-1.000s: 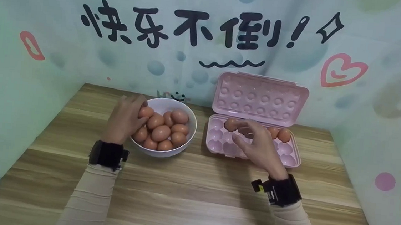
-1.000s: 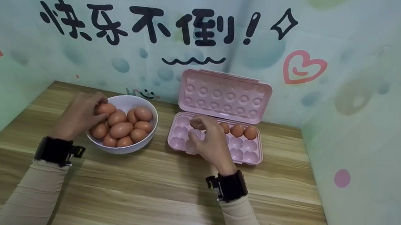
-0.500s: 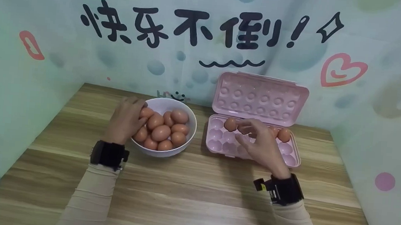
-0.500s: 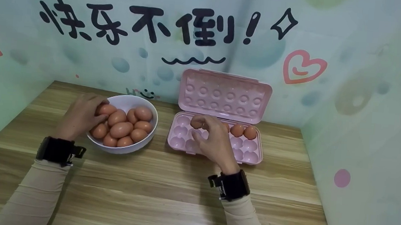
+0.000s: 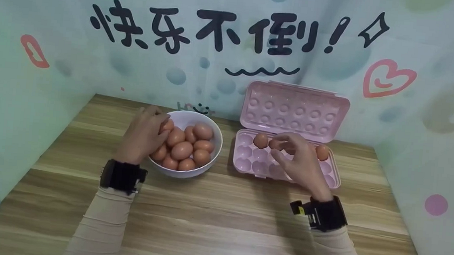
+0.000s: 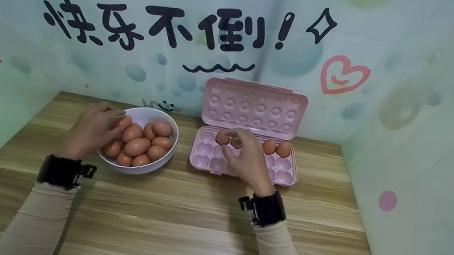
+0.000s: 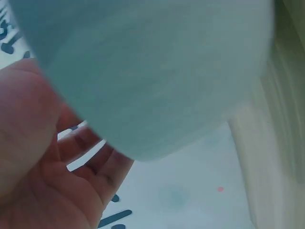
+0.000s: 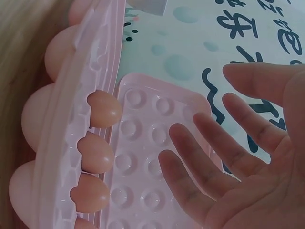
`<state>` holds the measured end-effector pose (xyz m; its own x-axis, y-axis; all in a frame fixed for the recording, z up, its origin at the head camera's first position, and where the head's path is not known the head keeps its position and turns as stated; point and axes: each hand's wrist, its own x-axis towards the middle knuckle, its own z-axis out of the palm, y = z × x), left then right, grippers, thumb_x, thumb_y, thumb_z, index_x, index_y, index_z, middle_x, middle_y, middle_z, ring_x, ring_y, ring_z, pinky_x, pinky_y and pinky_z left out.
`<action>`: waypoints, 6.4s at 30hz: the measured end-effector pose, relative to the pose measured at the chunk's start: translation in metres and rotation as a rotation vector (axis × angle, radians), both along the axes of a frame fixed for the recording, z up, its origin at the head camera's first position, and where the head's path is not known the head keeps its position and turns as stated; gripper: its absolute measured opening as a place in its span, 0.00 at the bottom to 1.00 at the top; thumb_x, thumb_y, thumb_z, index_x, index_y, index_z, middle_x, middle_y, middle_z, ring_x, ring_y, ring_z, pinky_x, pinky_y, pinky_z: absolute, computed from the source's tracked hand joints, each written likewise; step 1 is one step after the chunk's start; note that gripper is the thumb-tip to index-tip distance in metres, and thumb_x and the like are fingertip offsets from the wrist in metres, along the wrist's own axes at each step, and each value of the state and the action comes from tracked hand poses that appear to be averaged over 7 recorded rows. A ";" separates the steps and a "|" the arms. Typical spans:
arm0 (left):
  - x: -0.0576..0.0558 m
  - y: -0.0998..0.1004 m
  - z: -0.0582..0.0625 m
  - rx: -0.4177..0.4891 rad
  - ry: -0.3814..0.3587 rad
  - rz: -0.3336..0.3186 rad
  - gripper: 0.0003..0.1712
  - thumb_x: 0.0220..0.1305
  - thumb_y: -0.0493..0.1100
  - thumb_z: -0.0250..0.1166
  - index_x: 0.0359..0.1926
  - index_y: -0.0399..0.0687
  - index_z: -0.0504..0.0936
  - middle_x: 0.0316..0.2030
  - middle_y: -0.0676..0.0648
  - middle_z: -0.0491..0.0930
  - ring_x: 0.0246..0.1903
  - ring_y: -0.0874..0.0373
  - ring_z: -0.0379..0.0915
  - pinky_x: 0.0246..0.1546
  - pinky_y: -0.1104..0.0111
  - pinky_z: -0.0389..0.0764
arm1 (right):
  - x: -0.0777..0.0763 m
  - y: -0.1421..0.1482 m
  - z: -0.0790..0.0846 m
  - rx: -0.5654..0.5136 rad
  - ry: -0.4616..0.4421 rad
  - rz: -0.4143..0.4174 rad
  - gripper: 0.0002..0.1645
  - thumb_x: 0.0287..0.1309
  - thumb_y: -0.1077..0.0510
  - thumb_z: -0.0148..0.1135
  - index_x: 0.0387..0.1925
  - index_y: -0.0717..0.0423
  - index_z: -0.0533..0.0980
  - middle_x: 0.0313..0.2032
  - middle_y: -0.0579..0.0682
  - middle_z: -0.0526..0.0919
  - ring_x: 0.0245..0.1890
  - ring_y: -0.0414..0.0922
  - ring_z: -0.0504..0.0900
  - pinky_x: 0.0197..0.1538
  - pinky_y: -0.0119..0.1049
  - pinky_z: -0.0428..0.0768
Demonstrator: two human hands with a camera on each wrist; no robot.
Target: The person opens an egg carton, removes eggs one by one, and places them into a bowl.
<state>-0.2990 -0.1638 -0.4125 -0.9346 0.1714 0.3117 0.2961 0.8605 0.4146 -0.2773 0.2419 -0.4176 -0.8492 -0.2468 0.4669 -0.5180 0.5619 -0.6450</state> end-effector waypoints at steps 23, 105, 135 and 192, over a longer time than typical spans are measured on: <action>0.026 0.082 -0.007 0.035 0.272 -0.345 0.28 0.67 0.46 0.74 0.66 0.46 0.82 0.60 0.43 0.80 0.60 0.45 0.75 0.63 0.53 0.77 | -0.039 -0.003 0.013 0.338 0.044 0.002 0.25 0.57 0.66 0.72 0.58 0.62 0.82 0.55 0.61 0.85 0.55 0.57 0.80 0.60 0.53 0.78; 0.033 0.122 -0.023 0.034 0.372 -0.435 0.31 0.61 0.43 0.80 0.63 0.47 0.79 0.57 0.46 0.82 0.53 0.55 0.81 0.56 0.64 0.83 | 0.010 -0.030 0.001 0.005 0.014 0.067 0.19 0.53 0.58 0.84 0.44 0.56 0.82 0.41 0.49 0.86 0.37 0.44 0.89 0.45 0.43 0.89; 0.027 0.095 -0.007 0.089 0.328 -0.397 0.21 0.66 0.47 0.76 0.56 0.47 0.84 0.52 0.46 0.85 0.50 0.50 0.81 0.54 0.56 0.80 | 0.024 -0.029 0.007 0.000 -0.042 0.120 0.18 0.62 0.62 0.76 0.52 0.58 0.83 0.49 0.52 0.87 0.46 0.50 0.89 0.53 0.49 0.87; -0.013 0.043 0.045 -0.135 -0.140 -0.255 0.25 0.75 0.44 0.65 0.66 0.36 0.80 0.62 0.36 0.78 0.64 0.40 0.69 0.69 0.45 0.71 | 0.007 0.033 0.032 0.038 -0.024 -0.062 0.21 0.63 0.62 0.76 0.57 0.59 0.83 0.55 0.57 0.87 0.53 0.54 0.88 0.55 0.48 0.87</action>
<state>-0.3122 -0.1206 -0.3678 -0.8882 0.4371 0.1415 0.4577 0.8157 0.3537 -0.2699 0.2744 -0.3854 -0.8743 -0.2107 0.4372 -0.4659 0.6165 -0.6347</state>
